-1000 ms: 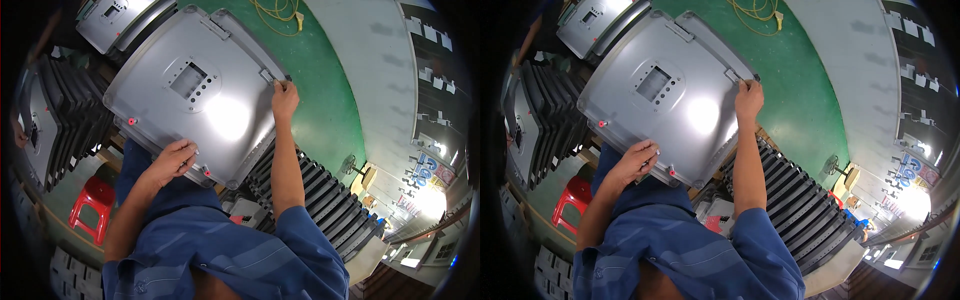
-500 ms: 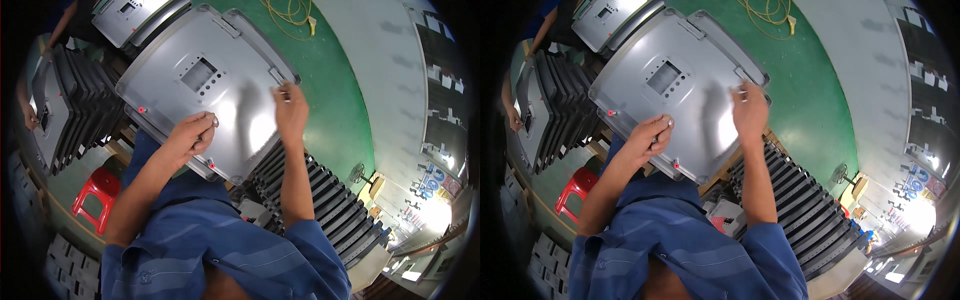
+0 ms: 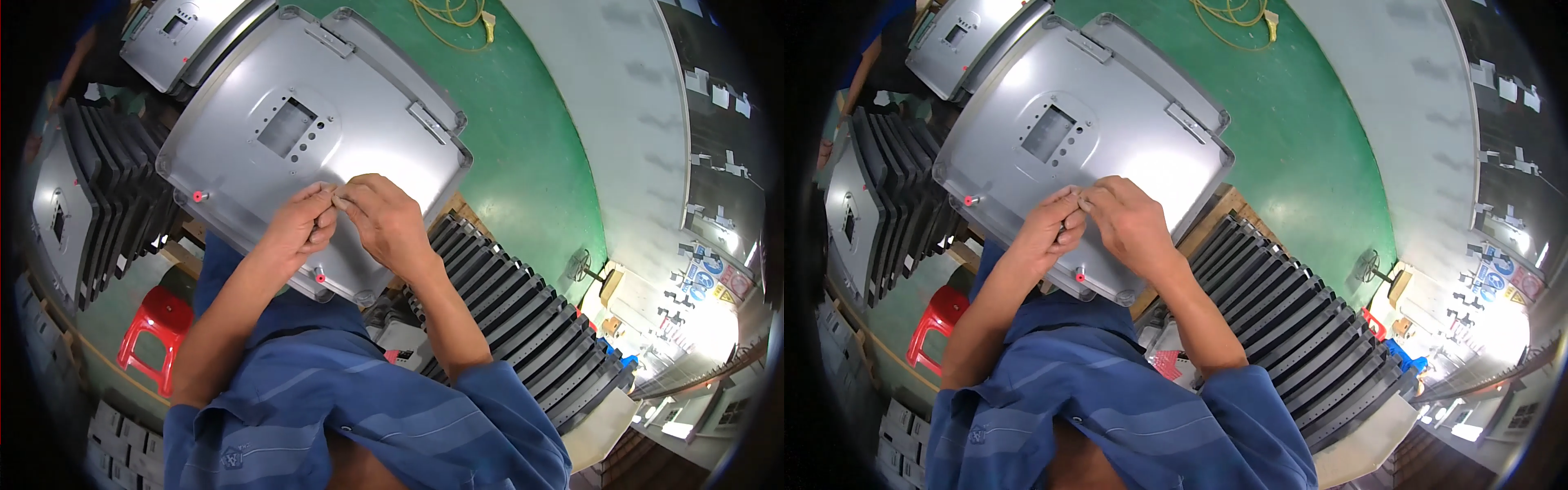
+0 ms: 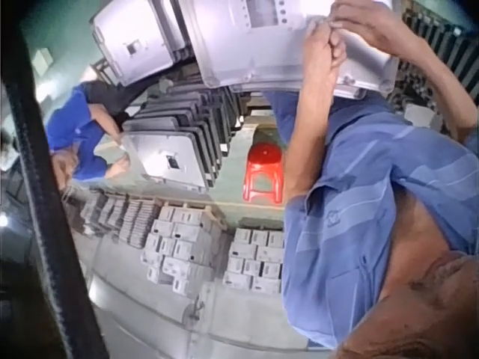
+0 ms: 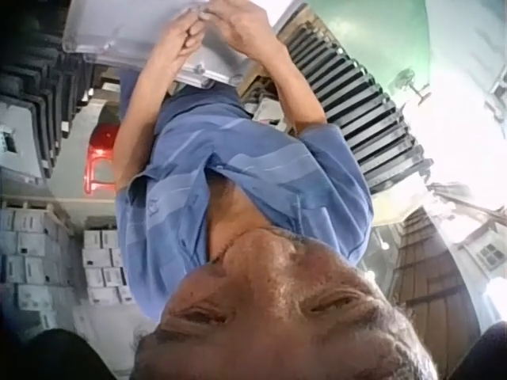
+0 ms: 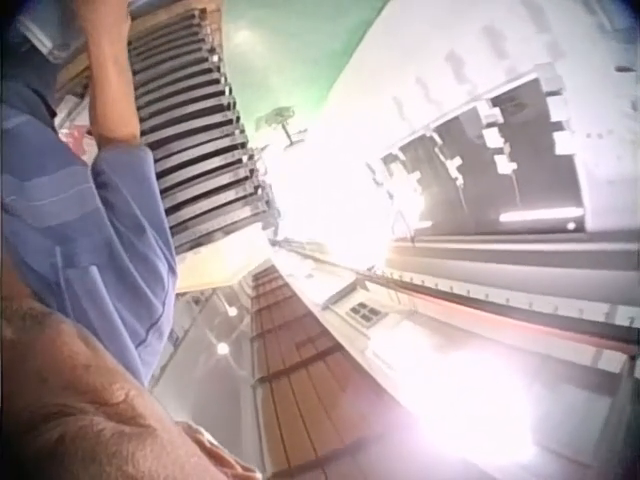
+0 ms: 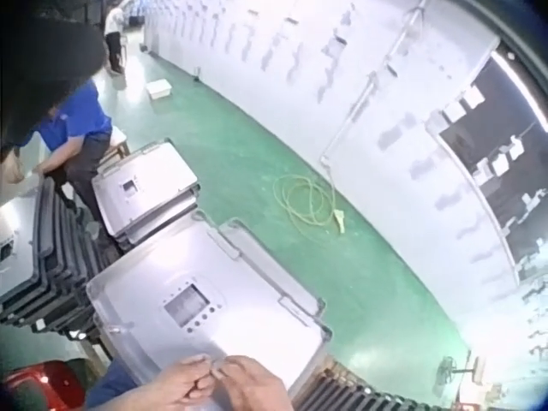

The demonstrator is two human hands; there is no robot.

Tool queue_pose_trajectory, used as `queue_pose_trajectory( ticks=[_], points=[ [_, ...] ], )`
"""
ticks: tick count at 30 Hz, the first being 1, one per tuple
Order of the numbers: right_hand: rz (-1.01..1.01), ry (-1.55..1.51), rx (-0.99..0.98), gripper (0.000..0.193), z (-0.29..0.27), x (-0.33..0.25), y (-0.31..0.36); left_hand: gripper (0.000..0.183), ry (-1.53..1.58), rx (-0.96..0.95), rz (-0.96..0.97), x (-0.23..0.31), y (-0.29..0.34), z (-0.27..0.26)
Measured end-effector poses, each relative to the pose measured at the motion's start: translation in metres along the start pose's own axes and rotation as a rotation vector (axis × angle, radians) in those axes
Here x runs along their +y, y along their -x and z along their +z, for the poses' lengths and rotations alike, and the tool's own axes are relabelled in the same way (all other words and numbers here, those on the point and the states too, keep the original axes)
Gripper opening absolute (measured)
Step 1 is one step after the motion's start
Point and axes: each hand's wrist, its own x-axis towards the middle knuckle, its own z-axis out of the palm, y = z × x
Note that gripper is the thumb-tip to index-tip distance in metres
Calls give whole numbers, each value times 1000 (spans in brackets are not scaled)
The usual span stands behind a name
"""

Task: Manually assemble hinges and latch components onto metal enclosure panels on a fabrication floor.

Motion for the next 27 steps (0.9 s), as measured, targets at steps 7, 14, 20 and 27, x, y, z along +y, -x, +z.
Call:
queue_pose_trajectory(
  ticks=[7, 14, 20, 27],
  points=[
    [259, 160, 375, 11, -41, 85, -36, 35, -26, -38, -73, 1, -6, -4],
    [426, 201, 447, 13, -37, 154, -42, 37, -40, -94, -151, 1, -2, -13],
    [415, 299, 440, 12, -29, 157, -44, 34, -59, -112, -127, 1, 3, -10],
    [359, 459, 404, 11, -25, 156, -44, 30, -122, -64, -65, -5, 7, -14]
  ],
)
